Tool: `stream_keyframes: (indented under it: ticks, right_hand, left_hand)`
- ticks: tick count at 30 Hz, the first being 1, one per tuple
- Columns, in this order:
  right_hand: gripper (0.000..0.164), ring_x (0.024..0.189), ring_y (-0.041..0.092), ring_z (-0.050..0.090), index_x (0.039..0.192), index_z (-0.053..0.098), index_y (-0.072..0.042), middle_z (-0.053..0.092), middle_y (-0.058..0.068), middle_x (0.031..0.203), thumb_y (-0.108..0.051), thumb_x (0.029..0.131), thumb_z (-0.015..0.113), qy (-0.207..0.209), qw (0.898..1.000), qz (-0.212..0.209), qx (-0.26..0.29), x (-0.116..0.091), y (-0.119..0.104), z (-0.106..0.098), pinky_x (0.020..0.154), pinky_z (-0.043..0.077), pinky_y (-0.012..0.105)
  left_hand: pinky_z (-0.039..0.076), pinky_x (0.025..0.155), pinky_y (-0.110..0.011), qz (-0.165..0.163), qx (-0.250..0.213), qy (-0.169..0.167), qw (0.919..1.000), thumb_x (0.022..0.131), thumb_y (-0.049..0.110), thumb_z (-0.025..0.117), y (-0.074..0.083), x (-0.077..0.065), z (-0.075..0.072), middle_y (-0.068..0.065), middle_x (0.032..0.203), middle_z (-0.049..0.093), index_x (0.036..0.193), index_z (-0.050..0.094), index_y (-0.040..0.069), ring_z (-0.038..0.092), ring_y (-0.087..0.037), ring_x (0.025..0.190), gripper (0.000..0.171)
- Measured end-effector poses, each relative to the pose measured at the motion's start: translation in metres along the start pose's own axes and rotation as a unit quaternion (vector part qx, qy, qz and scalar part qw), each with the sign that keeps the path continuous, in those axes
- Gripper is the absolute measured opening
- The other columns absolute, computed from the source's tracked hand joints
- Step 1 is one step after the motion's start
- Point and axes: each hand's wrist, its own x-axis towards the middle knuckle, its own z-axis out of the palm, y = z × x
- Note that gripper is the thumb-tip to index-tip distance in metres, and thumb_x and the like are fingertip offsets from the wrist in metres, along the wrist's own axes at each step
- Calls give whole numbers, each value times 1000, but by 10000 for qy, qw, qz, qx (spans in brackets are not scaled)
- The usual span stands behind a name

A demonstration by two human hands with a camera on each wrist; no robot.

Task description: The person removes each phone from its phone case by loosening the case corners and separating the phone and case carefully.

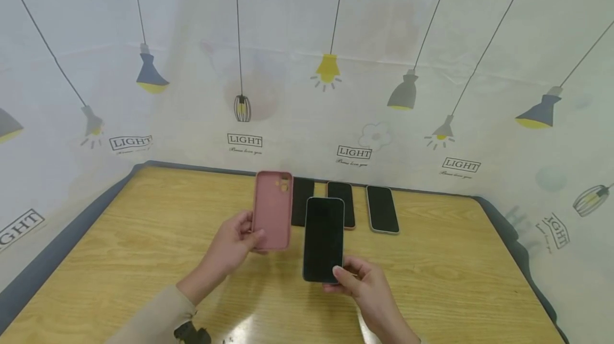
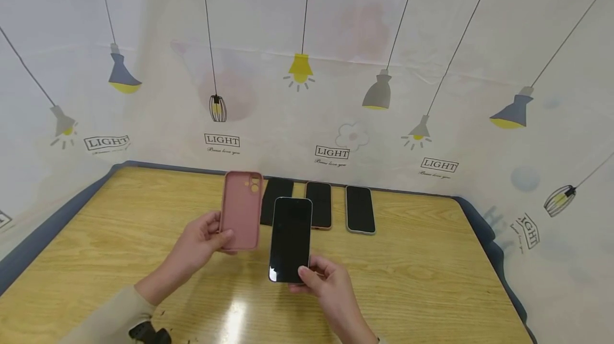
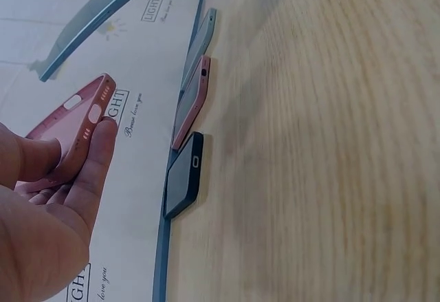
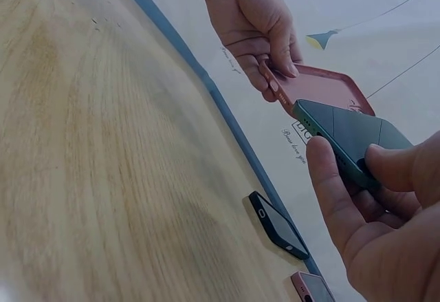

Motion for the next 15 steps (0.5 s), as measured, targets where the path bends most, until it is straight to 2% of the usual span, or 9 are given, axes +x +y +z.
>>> stream_keyframes:
  ticks: [8, 15]
  right_hand:
    - [34, 83, 26, 71, 123, 57, 11, 65, 16, 109, -6, 94, 61, -93, 9999, 133, 42, -2, 4, -2, 84, 59, 37]
    - [31, 84, 27, 71, 120, 57, 13, 66, 14, 107, -4, 94, 60, -104, 9995, 275, 119, 0, 9, -2, 84, 59, 38]
  left_hand:
    - [61, 75, -36, 44, 72, 42, 10000, 96, -3, 54, 3, 6, -3, -29, 122, 60, 134, 45, -5, 68, -33, 98, 40]
    - [61, 75, -35, 72, 86, 26, 9999, 96, -1, 55, 5, 8, -5, -28, 121, 61, 132, 46, -4, 69, -32, 97, 37]
